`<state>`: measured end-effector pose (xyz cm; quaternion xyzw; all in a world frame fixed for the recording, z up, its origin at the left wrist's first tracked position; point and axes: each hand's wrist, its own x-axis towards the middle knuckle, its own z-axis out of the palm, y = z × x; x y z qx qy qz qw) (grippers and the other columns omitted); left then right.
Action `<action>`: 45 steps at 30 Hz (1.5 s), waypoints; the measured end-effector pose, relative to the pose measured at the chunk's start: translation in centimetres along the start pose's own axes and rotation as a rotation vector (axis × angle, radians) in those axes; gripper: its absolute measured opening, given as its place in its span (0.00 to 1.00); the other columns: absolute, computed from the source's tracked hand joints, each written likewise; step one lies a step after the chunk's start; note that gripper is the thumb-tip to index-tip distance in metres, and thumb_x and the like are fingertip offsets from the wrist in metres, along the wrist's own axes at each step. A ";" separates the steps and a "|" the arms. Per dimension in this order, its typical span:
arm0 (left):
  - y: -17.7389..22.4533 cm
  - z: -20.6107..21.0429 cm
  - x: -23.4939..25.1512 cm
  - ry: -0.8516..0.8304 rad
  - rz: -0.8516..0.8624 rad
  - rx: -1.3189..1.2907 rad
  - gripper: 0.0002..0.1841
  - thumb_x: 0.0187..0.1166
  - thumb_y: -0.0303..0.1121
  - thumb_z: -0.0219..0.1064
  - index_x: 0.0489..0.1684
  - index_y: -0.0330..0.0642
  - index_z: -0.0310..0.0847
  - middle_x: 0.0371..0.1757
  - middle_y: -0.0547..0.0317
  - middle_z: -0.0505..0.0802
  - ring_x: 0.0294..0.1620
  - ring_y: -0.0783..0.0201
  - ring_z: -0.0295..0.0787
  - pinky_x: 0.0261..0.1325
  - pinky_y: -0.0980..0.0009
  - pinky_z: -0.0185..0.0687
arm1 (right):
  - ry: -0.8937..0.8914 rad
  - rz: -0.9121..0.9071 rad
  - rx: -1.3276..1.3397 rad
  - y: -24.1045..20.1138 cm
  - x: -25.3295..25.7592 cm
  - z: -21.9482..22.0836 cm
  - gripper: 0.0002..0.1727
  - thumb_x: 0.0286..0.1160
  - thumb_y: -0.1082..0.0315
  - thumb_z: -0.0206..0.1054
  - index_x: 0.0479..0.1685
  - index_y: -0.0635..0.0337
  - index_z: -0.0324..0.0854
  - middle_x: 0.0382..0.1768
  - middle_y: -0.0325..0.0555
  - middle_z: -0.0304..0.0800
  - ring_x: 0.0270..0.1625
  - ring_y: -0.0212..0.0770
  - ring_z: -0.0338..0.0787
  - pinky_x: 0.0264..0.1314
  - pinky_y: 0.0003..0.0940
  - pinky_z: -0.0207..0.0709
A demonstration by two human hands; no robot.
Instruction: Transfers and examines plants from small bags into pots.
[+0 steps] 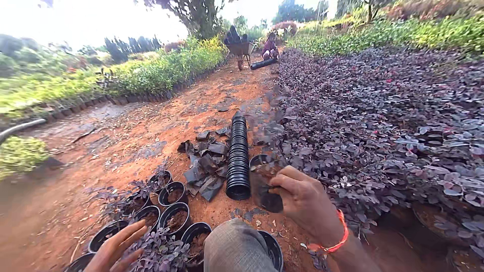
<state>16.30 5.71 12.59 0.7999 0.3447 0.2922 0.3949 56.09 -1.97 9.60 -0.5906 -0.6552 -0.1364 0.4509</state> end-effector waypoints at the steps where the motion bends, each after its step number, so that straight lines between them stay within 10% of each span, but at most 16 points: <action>1: 0.9 1.0 1.3 0.013 0.020 0.003 0.57 0.65 0.55 0.77 0.89 0.28 0.47 0.87 0.35 0.64 0.87 0.46 0.65 0.77 0.46 0.76 | 0.007 -0.068 0.068 -2.5 1.8 0.6 0.04 0.68 0.70 0.72 0.33 0.51 0.92 0.34 0.35 0.88 0.39 0.33 0.90 0.41 0.34 0.88; 5: 1.7 4.8 3.3 0.265 0.100 -0.129 0.73 0.49 0.62 0.84 0.90 0.26 0.36 0.84 0.43 0.69 0.81 0.58 0.73 0.69 0.58 0.86 | -0.157 -0.354 0.389 -11.6 6.8 3.5 0.05 0.67 0.76 0.73 0.36 0.57 0.92 0.38 0.44 0.91 0.43 0.41 0.92 0.44 0.39 0.88; 7: 2.6 6.2 2.7 0.477 0.026 -0.264 0.58 0.49 0.38 0.89 0.78 0.19 0.49 0.64 0.52 0.84 0.64 0.72 0.84 0.67 0.68 0.85 | -0.292 -0.473 0.582 -14.5 7.6 6.3 0.06 0.65 0.77 0.74 0.39 0.62 0.92 0.41 0.51 0.91 0.44 0.48 0.93 0.46 0.45 0.87; 9: 6.0 7.5 3.3 0.792 -0.405 -0.507 0.40 0.42 0.17 0.78 0.64 0.30 0.64 0.44 0.62 0.87 0.46 0.76 0.85 0.64 0.73 0.81 | -0.341 -0.496 0.726 -15.8 7.3 9.1 0.10 0.66 0.78 0.73 0.47 0.66 0.90 0.47 0.57 0.90 0.47 0.51 0.93 0.48 0.46 0.87; 12: -5.6 7.4 0.2 0.726 0.007 -0.722 0.37 0.69 0.36 0.74 0.74 0.33 0.54 0.52 0.64 0.89 0.50 0.73 0.90 0.56 0.69 0.91 | -0.426 -0.243 0.897 -15.2 5.0 13.0 0.24 0.74 0.69 0.73 0.69 0.68 0.81 0.62 0.62 0.84 0.51 0.47 0.91 0.53 0.40 0.89; 16: -7.0 8.0 -0.2 0.754 -0.059 -0.884 0.40 0.69 0.43 0.73 0.76 0.41 0.50 0.49 0.68 0.89 0.45 0.75 0.91 0.50 0.70 0.93 | -0.788 0.034 0.856 -12.4 2.0 16.3 0.56 0.64 0.46 0.80 0.89 0.69 0.56 0.80 0.65 0.73 0.79 0.55 0.77 0.82 0.49 0.71; 23: -6.5 8.2 -0.4 0.596 0.076 -0.805 0.51 0.68 0.58 0.78 0.78 0.35 0.49 0.57 0.69 0.89 0.56 0.76 0.90 0.64 0.72 0.88 | -0.839 0.080 1.058 -12.3 1.0 16.6 0.53 0.54 0.57 0.87 0.82 0.70 0.61 0.66 0.62 0.84 0.69 0.48 0.86 0.76 0.45 0.78; 28: -4.8 8.0 1.5 0.585 -0.174 -0.581 0.43 0.83 0.53 0.55 0.88 0.33 0.41 0.70 0.51 0.80 0.65 0.70 0.84 0.66 0.70 0.84 | -0.717 0.346 0.828 -12.5 0.6 17.6 0.48 0.51 0.47 0.87 0.74 0.60 0.72 0.59 0.53 0.90 0.61 0.47 0.90 0.67 0.51 0.82; 31: -5.0 9.4 2.5 0.598 -0.295 -0.555 0.51 0.77 0.58 0.59 0.95 0.42 0.31 0.83 0.38 0.68 0.75 0.53 0.77 0.66 0.53 0.83 | -0.742 0.431 0.485 -12.9 0.9 17.9 0.49 0.55 0.46 0.83 0.80 0.58 0.68 0.67 0.53 0.85 0.67 0.51 0.88 0.69 0.53 0.80; 37: -7.7 11.0 1.5 0.860 -0.284 -0.820 0.32 0.75 0.30 0.66 0.77 0.31 0.55 0.50 0.49 0.88 0.45 0.66 0.92 0.49 0.65 0.92 | -0.874 0.155 0.488 -12.6 -0.1 15.8 0.50 0.59 0.45 0.82 0.84 0.58 0.68 0.76 0.57 0.77 0.77 0.58 0.78 0.76 0.57 0.73; 40: -6.7 10.3 1.1 0.851 -0.203 -0.828 0.37 0.71 0.34 0.68 0.77 0.31 0.52 0.50 0.53 0.88 0.45 0.70 0.91 0.51 0.67 0.92 | -0.905 0.118 0.644 -11.6 0.9 15.5 0.68 0.52 0.42 0.86 0.94 0.63 0.48 0.89 0.60 0.61 0.88 0.55 0.67 0.88 0.54 0.63; 45: -5.4 10.8 1.1 0.781 -0.177 -0.696 0.56 0.51 0.37 0.82 0.82 0.28 0.47 0.62 0.47 0.84 0.57 0.68 0.88 0.60 0.69 0.87 | -0.777 0.229 0.743 -11.9 -1.2 17.7 0.54 0.45 0.55 0.90 0.81 0.60 0.68 0.63 0.54 0.89 0.65 0.49 0.89 0.71 0.52 0.80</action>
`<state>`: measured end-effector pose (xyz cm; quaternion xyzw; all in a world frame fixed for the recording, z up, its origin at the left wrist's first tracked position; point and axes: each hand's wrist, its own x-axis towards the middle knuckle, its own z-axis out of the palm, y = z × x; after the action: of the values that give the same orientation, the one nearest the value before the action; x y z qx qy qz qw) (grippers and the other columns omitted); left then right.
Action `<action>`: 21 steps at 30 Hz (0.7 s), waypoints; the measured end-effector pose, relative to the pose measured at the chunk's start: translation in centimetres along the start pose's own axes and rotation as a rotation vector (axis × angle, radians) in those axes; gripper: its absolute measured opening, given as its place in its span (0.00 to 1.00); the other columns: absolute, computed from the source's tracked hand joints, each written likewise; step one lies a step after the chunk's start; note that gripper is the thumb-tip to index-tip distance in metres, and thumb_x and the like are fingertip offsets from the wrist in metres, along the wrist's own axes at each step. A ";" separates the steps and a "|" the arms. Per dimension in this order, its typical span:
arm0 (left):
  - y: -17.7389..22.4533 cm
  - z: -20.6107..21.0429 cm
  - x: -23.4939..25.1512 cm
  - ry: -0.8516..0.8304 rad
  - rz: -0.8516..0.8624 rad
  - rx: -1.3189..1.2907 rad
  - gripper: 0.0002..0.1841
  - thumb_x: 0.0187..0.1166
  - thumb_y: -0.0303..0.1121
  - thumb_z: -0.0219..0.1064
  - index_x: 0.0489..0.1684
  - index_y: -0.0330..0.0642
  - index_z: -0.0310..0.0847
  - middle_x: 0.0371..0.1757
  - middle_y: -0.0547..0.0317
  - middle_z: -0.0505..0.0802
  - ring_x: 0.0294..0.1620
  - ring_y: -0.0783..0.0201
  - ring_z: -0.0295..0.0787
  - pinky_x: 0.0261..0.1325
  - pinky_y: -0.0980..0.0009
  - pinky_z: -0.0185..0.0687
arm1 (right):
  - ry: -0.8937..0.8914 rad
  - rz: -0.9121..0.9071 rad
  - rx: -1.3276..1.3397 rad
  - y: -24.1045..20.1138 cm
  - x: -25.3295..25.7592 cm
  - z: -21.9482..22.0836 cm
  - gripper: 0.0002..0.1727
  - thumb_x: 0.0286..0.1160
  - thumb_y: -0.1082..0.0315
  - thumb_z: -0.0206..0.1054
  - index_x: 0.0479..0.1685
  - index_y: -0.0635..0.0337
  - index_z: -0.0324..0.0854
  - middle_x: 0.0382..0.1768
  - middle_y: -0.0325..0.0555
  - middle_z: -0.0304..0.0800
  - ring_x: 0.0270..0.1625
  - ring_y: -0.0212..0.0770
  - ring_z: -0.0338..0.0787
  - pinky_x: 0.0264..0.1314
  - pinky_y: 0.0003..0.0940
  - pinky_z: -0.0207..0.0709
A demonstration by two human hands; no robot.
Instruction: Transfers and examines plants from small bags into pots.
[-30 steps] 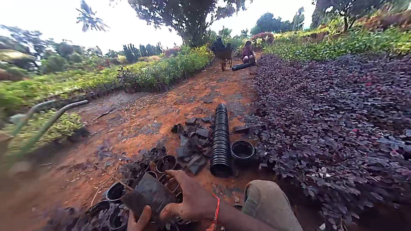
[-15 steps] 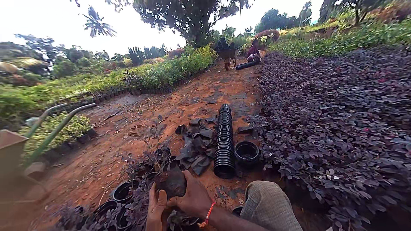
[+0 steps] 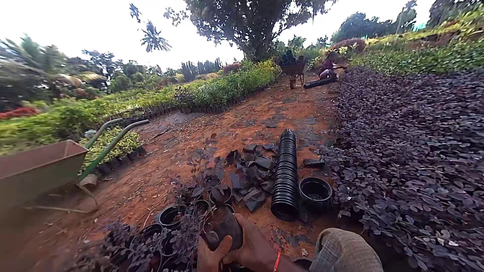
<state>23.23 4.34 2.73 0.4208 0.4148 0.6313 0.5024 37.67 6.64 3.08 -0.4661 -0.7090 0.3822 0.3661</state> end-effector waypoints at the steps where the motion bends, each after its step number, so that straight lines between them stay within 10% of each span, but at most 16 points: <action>1: 0.0 0.1 0.2 0.014 0.003 0.004 0.60 0.49 0.38 0.84 0.86 0.30 0.44 0.67 0.44 0.81 0.62 0.65 0.86 0.63 0.68 0.86 | 0.045 0.022 -0.015 -0.1 0.2 0.1 0.51 0.45 0.55 0.89 0.79 0.58 0.72 0.60 0.52 0.91 0.62 0.47 0.91 0.68 0.52 0.82; 5: -0.4 1.4 -0.2 0.132 -0.007 0.036 0.58 0.51 0.33 0.81 0.89 0.34 0.46 0.74 0.38 0.77 0.68 0.58 0.81 0.68 0.63 0.82 | 0.165 0.062 -0.209 -1.1 0.0 0.9 0.42 0.50 0.55 0.80 0.75 0.55 0.77 0.58 0.49 0.92 0.60 0.49 0.93 0.62 0.55 0.84; 11: 0.7 -1.1 -0.5 -0.020 0.011 -0.144 0.45 0.68 0.37 0.71 0.82 0.33 0.44 0.57 0.55 0.84 0.51 0.73 0.89 0.57 0.70 0.90 | -0.162 -0.085 0.003 -2.3 -0.1 -1.4 0.68 0.50 0.48 0.89 0.92 0.67 0.48 0.85 0.65 0.64 0.83 0.55 0.72 0.85 0.47 0.67; 16: 1.1 -0.8 -0.1 -0.106 -0.003 0.082 0.58 0.63 0.48 0.77 0.88 0.31 0.37 0.70 0.47 0.78 0.65 0.71 0.82 0.67 0.71 0.83 | -0.008 -0.046 0.082 -0.7 0.5 -0.4 0.49 0.49 0.57 0.88 0.78 0.61 0.71 0.62 0.56 0.89 0.64 0.48 0.90 0.70 0.51 0.81; 21: 0.0 0.3 -0.4 0.116 -0.027 0.048 0.43 0.67 0.32 0.72 0.83 0.30 0.50 0.62 0.45 0.81 0.56 0.68 0.85 0.57 0.69 0.86 | 0.115 -0.077 -0.194 -1.1 -0.4 1.0 0.51 0.49 0.50 0.86 0.79 0.63 0.71 0.71 0.60 0.81 0.72 0.58 0.82 0.70 0.58 0.77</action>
<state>23.57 3.98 2.80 0.3899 0.4639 0.6375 0.4759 36.52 5.73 3.53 -0.4931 -0.7379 0.2701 0.3734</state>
